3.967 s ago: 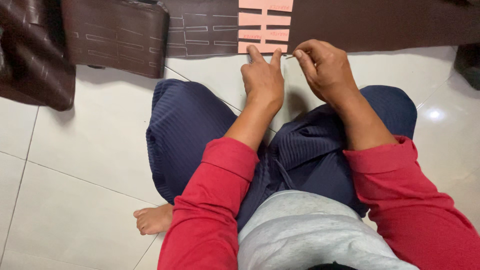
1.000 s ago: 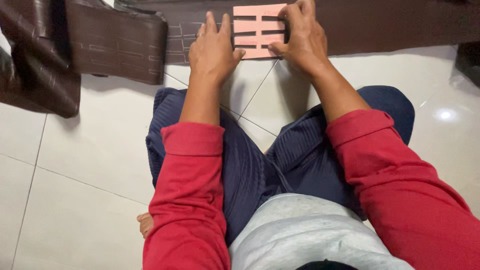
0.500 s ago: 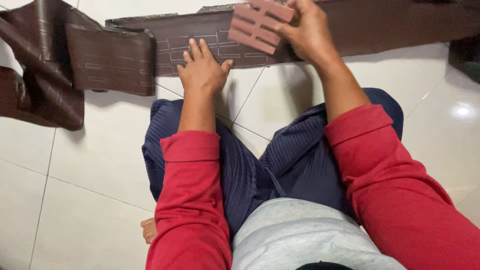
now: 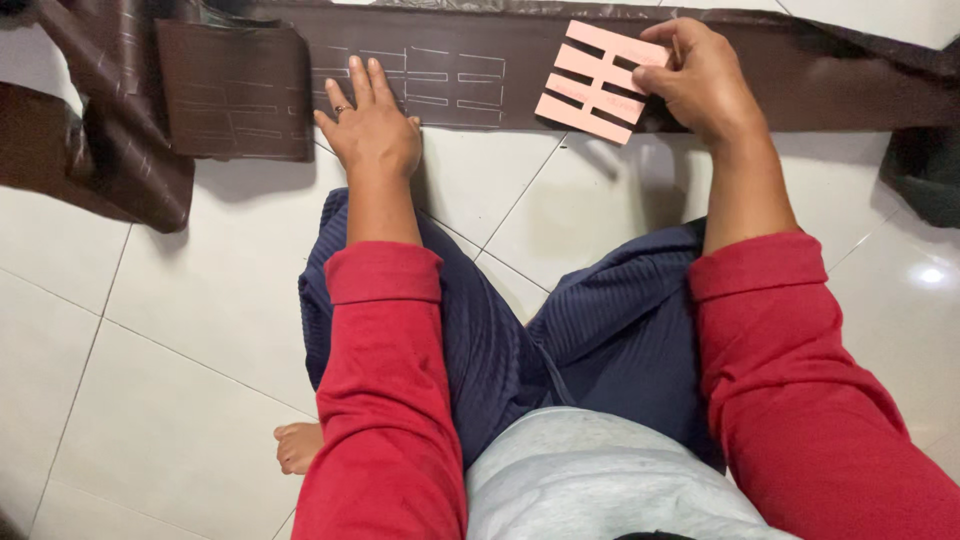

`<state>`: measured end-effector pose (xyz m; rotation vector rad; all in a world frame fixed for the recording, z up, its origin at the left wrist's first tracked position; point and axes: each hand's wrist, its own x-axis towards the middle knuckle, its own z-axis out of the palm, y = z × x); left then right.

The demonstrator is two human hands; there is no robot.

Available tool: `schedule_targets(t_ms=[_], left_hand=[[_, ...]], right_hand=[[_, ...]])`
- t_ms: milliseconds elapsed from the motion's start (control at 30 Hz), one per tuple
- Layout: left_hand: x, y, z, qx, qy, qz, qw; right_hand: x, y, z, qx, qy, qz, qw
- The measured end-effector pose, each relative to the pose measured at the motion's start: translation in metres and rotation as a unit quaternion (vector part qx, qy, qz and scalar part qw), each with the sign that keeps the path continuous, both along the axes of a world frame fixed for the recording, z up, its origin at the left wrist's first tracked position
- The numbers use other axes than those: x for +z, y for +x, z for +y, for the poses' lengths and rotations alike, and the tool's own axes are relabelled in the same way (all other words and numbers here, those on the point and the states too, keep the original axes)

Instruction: The person sits on the floor and uses a small stick to mark lines on a piece of pink paper placed on a long brown fabric. They repeatedly align the paper and draw lines along its edges.

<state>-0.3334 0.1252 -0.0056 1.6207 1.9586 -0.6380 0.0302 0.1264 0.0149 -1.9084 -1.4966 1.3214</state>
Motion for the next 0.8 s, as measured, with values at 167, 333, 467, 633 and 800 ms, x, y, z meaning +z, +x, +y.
schedule_targets(t_ms=[167,333,467,633,800], left_hand=[[0.034,0.033,-0.037,-0.059,0.116,-0.026,0.991],[0.075,0.105,-0.114,-0.127,0.039,-0.115,0.984],[0.07,0.135,-0.123,-0.187,-0.034,-0.139,0.972],[0.037,0.155,-0.093,-0.176,0.022,-0.134,0.975],[0.023,0.153,-0.091,-0.146,-0.004,-0.117,0.982]], right_hand=[[-0.013,-0.031,0.005,0.011,0.119,-0.099,0.988],[-0.02,-0.05,0.006,0.031,0.176,-0.086,0.98],[-0.023,-0.052,0.002,0.017,0.166,-0.076,0.983],[-0.022,-0.051,0.0,0.029,0.183,-0.074,0.98],[-0.019,-0.051,0.002,0.015,0.153,-0.092,0.984]])
